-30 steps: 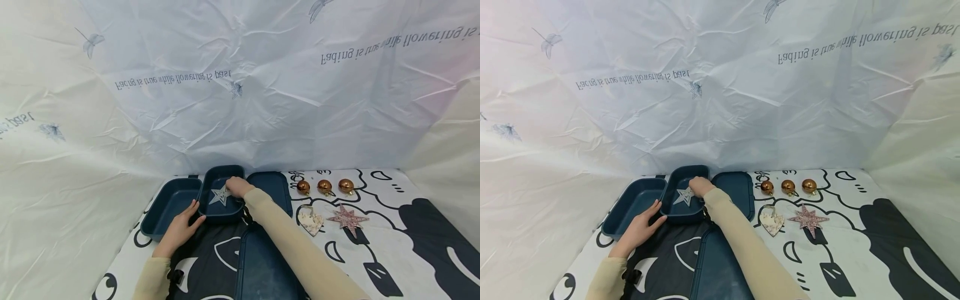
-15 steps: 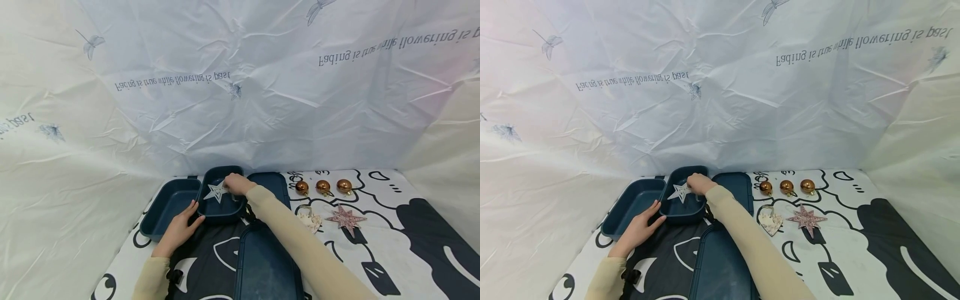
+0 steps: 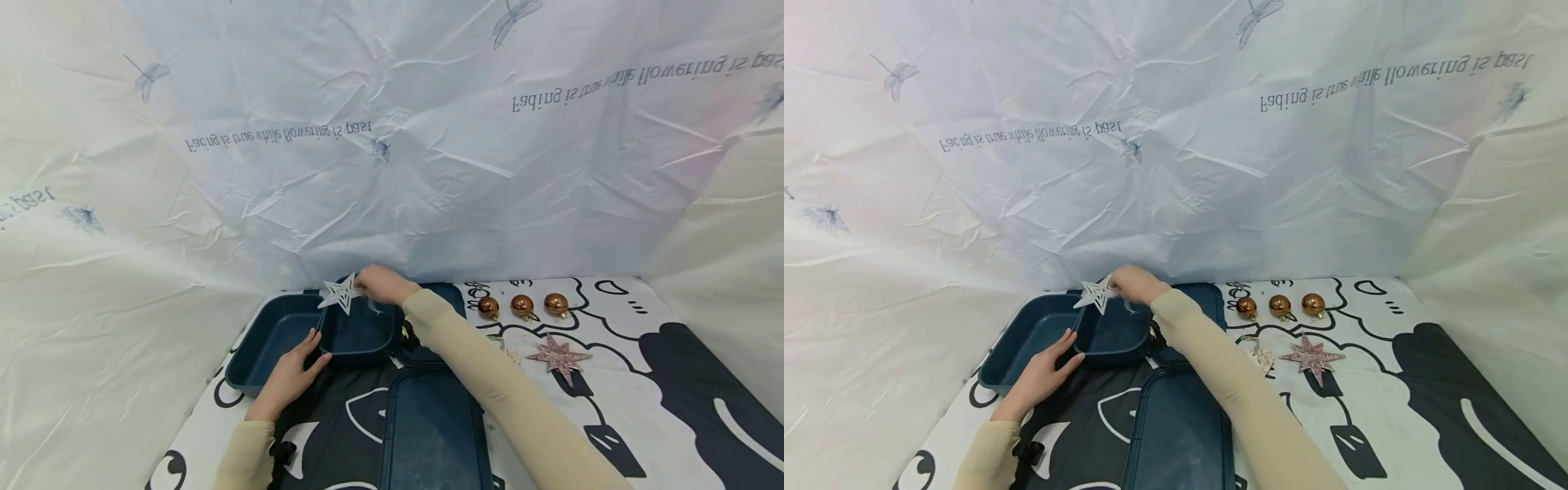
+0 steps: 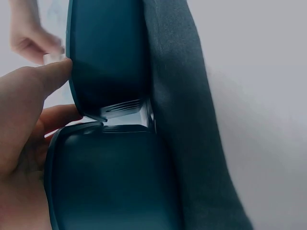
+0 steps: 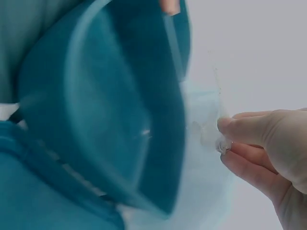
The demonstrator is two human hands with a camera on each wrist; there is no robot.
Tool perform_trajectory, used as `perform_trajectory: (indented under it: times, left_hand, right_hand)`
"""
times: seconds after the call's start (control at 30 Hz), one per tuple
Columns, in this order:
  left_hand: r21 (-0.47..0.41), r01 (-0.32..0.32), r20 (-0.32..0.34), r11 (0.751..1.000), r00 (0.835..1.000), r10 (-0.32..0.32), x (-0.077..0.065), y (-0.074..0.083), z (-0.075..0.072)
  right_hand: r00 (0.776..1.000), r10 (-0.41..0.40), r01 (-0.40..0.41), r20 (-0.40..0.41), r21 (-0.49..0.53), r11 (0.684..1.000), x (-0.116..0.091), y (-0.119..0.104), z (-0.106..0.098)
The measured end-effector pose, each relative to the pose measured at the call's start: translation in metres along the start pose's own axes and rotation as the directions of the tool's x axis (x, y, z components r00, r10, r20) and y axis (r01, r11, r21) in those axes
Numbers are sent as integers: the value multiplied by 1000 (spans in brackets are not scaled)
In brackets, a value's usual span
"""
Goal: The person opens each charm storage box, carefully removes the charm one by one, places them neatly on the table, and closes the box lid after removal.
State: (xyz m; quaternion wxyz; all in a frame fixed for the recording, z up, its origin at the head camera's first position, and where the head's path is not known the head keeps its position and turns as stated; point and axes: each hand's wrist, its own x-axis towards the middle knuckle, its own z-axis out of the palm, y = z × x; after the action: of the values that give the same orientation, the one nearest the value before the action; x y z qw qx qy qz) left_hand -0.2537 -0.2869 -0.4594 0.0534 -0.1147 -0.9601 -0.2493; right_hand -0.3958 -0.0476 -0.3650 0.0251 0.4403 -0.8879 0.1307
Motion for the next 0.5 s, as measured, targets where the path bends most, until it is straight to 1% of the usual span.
perform_trajectory:
  times: [0.23,0.37,0.5]
  left_hand:
    - [-2,-12,-2,1000,1000,12,-1,-2,-2]
    - [-6,-26,-7,1000,1000,25,-1,-2,-2]
    - [-5,-24,-2,1000,1000,24,-2,-1,0]
  right_hand:
    - [993,-105,103,-59,-42,994,-1,-25,-34]
    - [992,-113,109,-59,-71,992,-7,-36,-50]
    - [993,-105,102,-57,-57,993,-19,-38,-60]
